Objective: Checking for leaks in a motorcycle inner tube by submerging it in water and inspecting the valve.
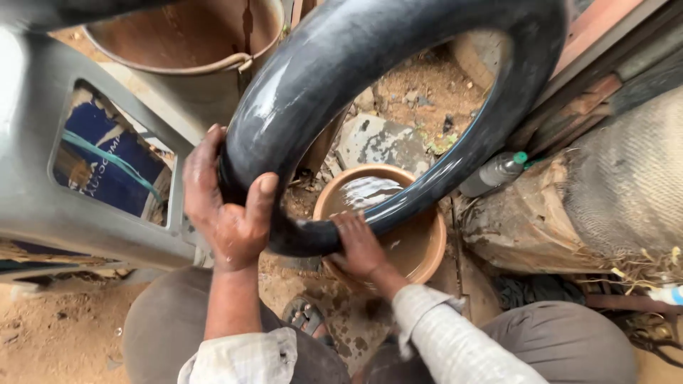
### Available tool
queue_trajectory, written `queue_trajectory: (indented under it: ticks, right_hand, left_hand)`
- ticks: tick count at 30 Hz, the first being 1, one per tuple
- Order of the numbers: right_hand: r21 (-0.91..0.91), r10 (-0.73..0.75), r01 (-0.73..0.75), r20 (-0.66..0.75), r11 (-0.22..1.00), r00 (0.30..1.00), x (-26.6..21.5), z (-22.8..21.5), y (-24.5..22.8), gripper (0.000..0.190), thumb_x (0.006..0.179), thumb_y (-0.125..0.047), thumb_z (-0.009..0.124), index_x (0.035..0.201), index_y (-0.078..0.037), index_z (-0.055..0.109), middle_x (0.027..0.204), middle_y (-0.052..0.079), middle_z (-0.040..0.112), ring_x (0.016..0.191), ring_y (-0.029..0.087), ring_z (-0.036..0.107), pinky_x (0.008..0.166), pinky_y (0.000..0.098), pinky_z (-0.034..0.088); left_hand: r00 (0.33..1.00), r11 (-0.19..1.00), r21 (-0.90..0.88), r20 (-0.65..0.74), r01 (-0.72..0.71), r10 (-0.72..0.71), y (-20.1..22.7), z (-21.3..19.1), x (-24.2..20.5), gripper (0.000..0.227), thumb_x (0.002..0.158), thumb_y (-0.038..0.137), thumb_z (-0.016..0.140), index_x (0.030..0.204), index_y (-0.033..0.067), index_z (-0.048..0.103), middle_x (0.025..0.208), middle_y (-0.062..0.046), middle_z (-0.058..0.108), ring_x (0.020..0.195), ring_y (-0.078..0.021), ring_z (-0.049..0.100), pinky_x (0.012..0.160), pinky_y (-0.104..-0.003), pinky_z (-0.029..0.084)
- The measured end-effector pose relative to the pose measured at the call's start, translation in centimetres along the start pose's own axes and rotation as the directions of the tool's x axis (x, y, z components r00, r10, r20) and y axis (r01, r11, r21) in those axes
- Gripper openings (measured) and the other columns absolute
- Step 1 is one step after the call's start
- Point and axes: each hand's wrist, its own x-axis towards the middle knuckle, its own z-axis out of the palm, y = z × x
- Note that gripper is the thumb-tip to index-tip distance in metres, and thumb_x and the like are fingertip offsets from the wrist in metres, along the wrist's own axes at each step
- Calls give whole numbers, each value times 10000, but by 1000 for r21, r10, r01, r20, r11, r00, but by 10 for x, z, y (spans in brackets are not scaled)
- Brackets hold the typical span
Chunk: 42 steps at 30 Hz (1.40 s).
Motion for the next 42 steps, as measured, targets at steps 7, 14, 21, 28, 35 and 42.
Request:
queue_trajectory:
  ticks: [7, 14, 21, 28, 35, 42]
  right_hand:
    - [468, 168, -36, -244, 883, 955, 28, -11, -118, 850, 806, -392, 817, 1474, -27, 438, 1448, 238, 502, 1371, 398, 448, 1159, 490, 333]
    - [829, 203, 226, -372, 512, 906, 47, -12, -126, 588, 1090, -421, 406, 1492, 5, 447, 1487, 237, 533, 1413, 376, 497, 1181, 454, 372]
    - [43, -99, 111, -212, 993, 972, -7, 25, 45, 275, 1022, -235, 513, 1166, -133, 724, 1086, 107, 644, 1115, 307, 592, 1046, 474, 450]
    - [-568, 22, -97, -137, 817, 990, -12, 0, 160, 503, 1032, -409, 398, 1265, -25, 622, 1322, 168, 598, 1308, 366, 485, 1194, 562, 202]
    - [262, 359, -265, -438, 928, 824, 34, 88, -38, 396, 1069, -309, 393, 1190, -74, 688, 1177, 179, 679, 1162, 370, 579, 1045, 523, 401]
    - [847, 361, 285, -463, 448, 809, 81, -60, -156, 575, 1130, -338, 263, 1471, 108, 387, 1382, 329, 548, 1256, 441, 555, 1103, 482, 415]
  left_hand:
    - [998, 994, 85, 11, 64, -65, -4, -4, -5, 600, 1086, 449, 737, 1392, -44, 587, 1311, -223, 662, 1228, -328, 650, 1090, -383, 514]
    - [919, 904, -165, 89, 394, -384, -13, 8, -9, 711, 969, 520, 771, 1383, -34, 604, 1280, -156, 686, 1211, -268, 640, 1072, -371, 493]
    - [946, 946, 6, -17, 325, -325, -12, 12, -13, 791, 847, 535, 891, 1328, -34, 626, 1199, -145, 695, 1126, -249, 661, 1031, -377, 523]
    - [935, 936, 7, -35, 352, -352, -11, 21, -15, 784, 817, 545, 893, 1293, -25, 641, 1146, -124, 695, 1084, -249, 675, 992, -372, 538]
    - [941, 941, -32, -23, 336, -337, -17, 34, -16, 762, 859, 532, 884, 1312, -26, 630, 1200, -106, 666, 1140, -223, 638, 1058, -343, 509]
    - [918, 903, -177, 6, 392, -397, -22, 23, -16, 799, 908, 523, 883, 1413, -21, 587, 1306, -88, 667, 1239, -209, 626, 1129, -341, 493]
